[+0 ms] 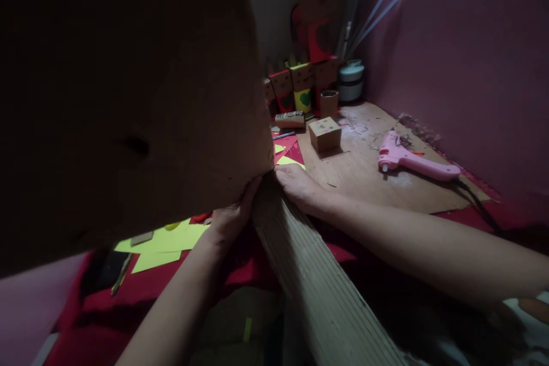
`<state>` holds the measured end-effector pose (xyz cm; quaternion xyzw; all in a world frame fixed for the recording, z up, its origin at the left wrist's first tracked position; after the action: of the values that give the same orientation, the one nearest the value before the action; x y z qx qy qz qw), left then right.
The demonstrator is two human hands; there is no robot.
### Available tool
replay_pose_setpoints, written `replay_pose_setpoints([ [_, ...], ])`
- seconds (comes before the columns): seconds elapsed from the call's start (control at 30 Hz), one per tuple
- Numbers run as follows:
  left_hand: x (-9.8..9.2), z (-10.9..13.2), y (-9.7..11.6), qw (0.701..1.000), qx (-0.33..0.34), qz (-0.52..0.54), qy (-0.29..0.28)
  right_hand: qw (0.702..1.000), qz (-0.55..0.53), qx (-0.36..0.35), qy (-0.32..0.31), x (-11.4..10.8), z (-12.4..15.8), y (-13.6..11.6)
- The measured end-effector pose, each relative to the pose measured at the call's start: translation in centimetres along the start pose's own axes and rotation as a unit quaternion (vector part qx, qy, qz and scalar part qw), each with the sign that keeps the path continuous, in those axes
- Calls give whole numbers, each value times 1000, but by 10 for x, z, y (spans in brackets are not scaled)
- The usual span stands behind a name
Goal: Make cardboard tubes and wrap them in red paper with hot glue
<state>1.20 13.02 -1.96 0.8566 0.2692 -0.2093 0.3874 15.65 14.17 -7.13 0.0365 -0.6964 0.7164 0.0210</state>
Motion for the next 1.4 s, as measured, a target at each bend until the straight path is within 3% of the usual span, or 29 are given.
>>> replay_pose_setpoints([
  [0.13,0,0,-5,999,-33,3,17,1000,-7,7,-12,2,2,-1],
  [0.5,1,2,0,1000,-6,-7,-6,999,41,-18,13,-2,3,-6],
  [0.73,-5,2,0,998,-36,5,48,998,53,-23,8,-5,1,-5],
  [1.03,-3,2,6,1000,0,7,24,992,116,-44,35,-7,2,-14],
  [1.3,1,4,9,1000,4,12,-4,998,58,-10,30,-9,0,-7],
  [1.4,-2,4,4,999,-35,28,30,999,19,8,32,-8,2,-6],
])
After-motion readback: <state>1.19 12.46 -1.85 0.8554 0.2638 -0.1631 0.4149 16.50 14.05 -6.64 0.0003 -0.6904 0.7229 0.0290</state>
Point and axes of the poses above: each hand's wrist, its own z-axis away from the middle knuckle, its own x-axis out of the palm, y = z × x, the point moved 8 cm from there along -z, towards the middle knuckle, and after that the axes turned 2 degrees about y, right-handed, at the moved point
